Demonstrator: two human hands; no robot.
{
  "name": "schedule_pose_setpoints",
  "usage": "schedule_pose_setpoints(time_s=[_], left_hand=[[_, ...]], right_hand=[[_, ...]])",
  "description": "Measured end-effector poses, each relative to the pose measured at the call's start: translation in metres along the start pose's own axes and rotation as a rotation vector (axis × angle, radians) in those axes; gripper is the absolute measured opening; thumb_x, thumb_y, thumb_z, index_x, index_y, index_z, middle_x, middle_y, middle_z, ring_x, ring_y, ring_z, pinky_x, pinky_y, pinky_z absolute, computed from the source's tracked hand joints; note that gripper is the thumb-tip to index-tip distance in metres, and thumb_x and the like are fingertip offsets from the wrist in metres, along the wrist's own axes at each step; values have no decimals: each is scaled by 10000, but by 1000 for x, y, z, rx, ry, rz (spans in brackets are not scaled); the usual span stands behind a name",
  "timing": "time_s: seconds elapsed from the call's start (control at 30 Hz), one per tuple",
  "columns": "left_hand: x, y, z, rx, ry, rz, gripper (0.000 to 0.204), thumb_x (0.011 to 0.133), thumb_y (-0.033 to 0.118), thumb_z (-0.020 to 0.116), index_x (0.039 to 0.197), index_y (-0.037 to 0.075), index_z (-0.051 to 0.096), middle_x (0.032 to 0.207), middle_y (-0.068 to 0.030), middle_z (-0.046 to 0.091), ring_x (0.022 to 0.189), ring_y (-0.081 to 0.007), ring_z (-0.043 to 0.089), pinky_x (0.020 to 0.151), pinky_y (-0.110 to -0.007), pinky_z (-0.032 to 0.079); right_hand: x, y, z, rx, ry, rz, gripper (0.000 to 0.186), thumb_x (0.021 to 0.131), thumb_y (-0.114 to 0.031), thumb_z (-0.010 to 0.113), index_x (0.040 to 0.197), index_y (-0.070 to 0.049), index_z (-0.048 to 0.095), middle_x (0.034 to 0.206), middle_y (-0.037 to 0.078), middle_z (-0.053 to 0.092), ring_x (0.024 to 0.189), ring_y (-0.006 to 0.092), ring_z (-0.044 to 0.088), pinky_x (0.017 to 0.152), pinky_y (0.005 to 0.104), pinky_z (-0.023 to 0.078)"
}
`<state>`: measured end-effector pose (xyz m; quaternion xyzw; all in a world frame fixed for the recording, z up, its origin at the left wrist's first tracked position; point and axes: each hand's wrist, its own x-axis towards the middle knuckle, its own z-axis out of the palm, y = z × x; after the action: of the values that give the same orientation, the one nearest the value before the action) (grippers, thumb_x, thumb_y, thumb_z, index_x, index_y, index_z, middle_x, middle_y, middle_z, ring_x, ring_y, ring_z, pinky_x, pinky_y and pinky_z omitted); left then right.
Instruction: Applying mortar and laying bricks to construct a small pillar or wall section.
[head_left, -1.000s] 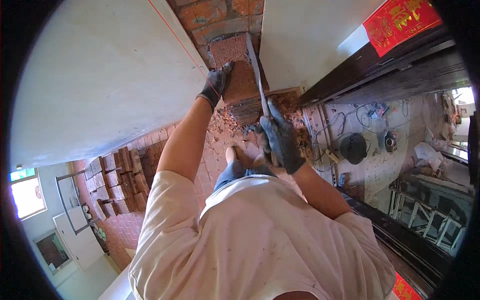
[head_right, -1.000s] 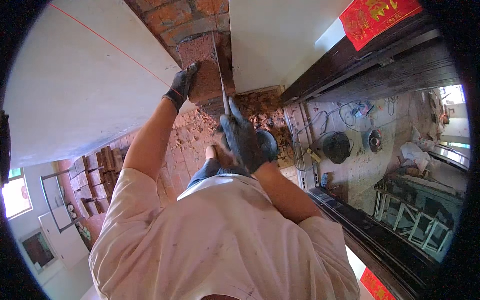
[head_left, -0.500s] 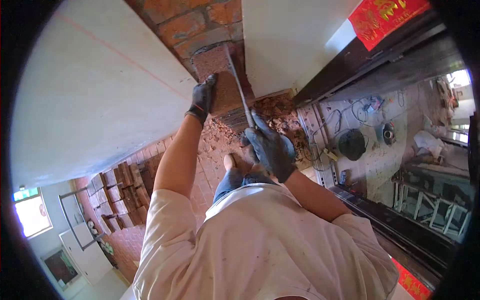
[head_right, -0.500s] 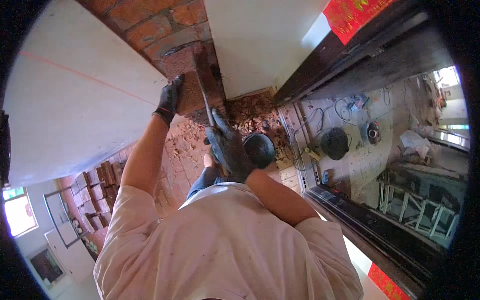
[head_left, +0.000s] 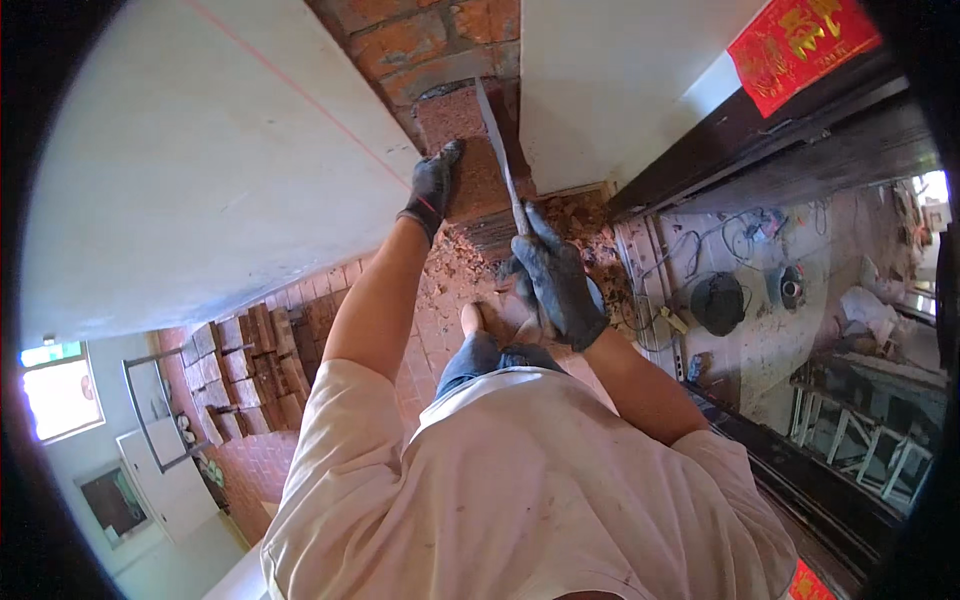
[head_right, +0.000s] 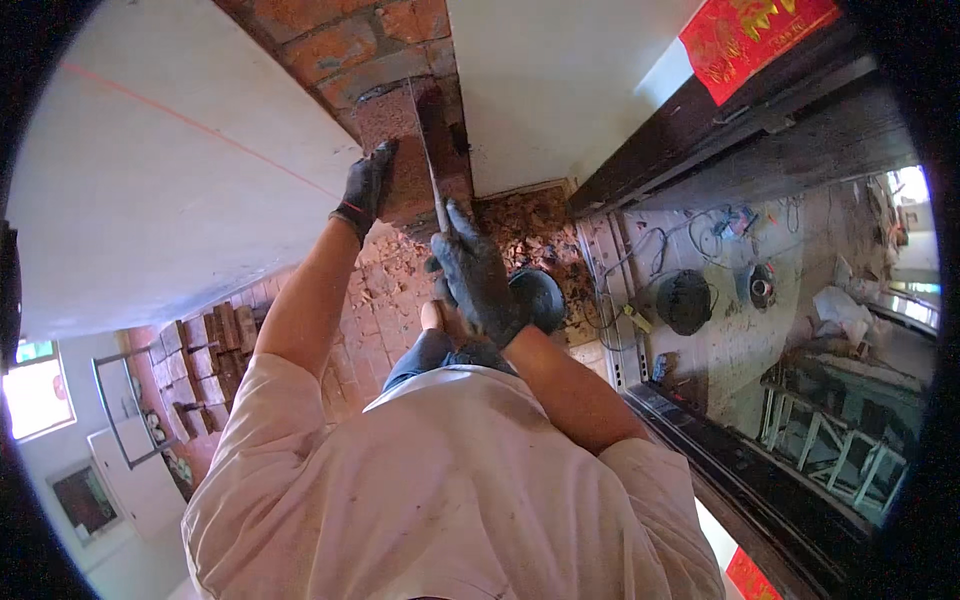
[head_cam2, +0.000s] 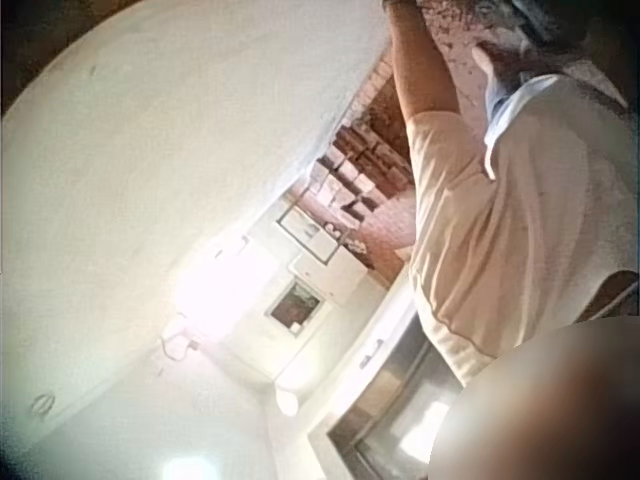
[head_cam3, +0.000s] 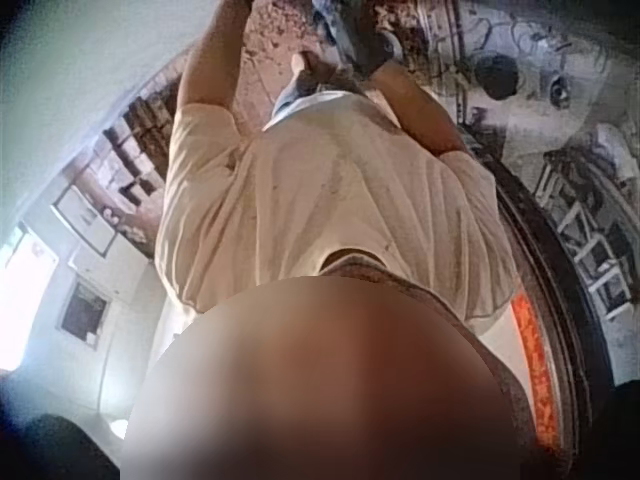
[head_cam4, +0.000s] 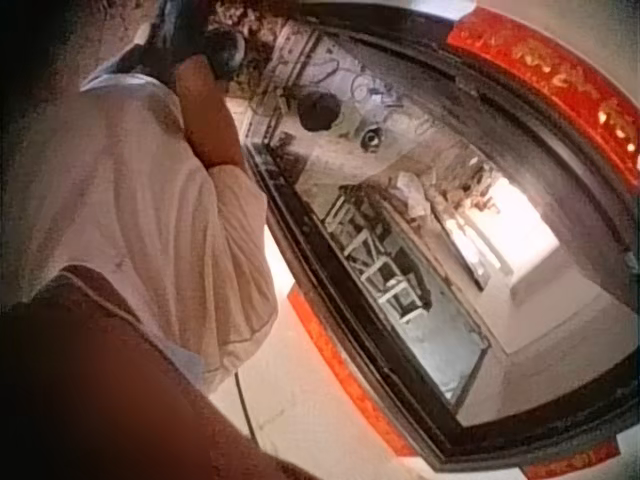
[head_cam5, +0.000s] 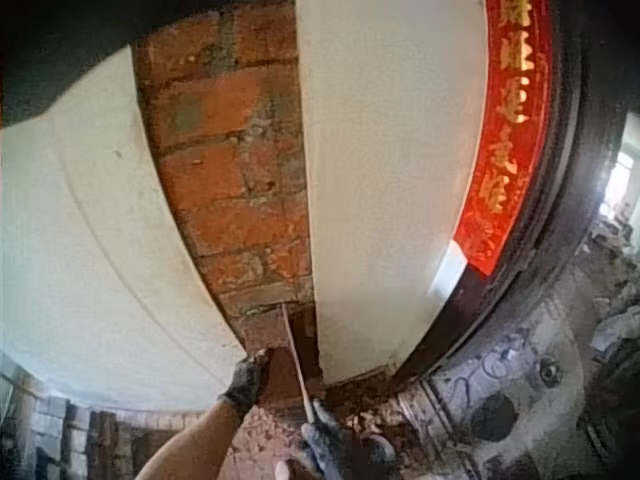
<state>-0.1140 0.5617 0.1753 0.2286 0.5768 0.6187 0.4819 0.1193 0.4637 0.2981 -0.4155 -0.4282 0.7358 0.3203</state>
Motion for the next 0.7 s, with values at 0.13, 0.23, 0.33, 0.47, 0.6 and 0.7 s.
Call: schedule_pose_setpoints(time_s=[0.13, 0.23, 0.33, 0.47, 0.6, 0.7], left_hand=[[-2, -4, -2, -12, -19, 21, 416, 797, 289, 710, 1034, -45, 634, 962, -68, 653, 826, -180, 598, 756, -320, 483], [-10, 2, 6, 22, 4, -53, 427, 796, 286, 710, 1053, -44, 625, 971, -71, 653, 829, -185, 603, 758, -322, 487], [-9, -1, 6, 18, -19, 77, 412, 795, 281, 709, 1045, -37, 632, 967, -75, 655, 826, -189, 608, 762, -318, 488], [6, 1, -21, 67, -99, -56, 480, 797, 295, 698, 1111, -51, 590, 1046, -115, 643, 864, -244, 620, 771, -340, 493], [-29, 62, 12, 936, 158, 434, 590, 794, 362, 679, 1201, -39, 534, 1181, -184, 585, 1023, -310, 582, 878, -389, 460], [-15, 74, 2, 1448, 163, 1137, 619, 831, 413, 606, 1305, 40, 466, 1321, -191, 483, 1213, -339, 456, 1008, -424, 369]], right_hand=[[-5, 2, -3, 114, -37, 29, 532, 931, -193, 528, 1424, -146, 334, 699, 14, 572, 437, 43, 429, 380, 201, 362], [-4, 4, -1, 101, 8, 20, 530, 930, -200, 531, 1421, -149, 339, 690, 8, 559, 422, 48, 418, 369, 205, 358], [9, 3, -2, -3, 20, 80, 527, 929, -187, 536, 1419, -141, 344, 690, 5, 556, 420, 49, 411, 371, 209, 361], [-17, -9, 0, 0, -42, 2, 529, 925, -182, 544, 1415, -124, 352, 696, 2, 571, 469, 49, 451, 401, 201, 370], [-64, 3, -9, -137, 41, -130, 513, 916, -147, 552, 1397, -91, 382, 730, 5, 586, 518, 50, 496, 435, 198, 389], [-81, 9, -10, -314, 48, -166, 511, 915, -112, 540, 1401, -112, 382, 740, 13, 580, 511, 57, 500, 439, 205, 404]])
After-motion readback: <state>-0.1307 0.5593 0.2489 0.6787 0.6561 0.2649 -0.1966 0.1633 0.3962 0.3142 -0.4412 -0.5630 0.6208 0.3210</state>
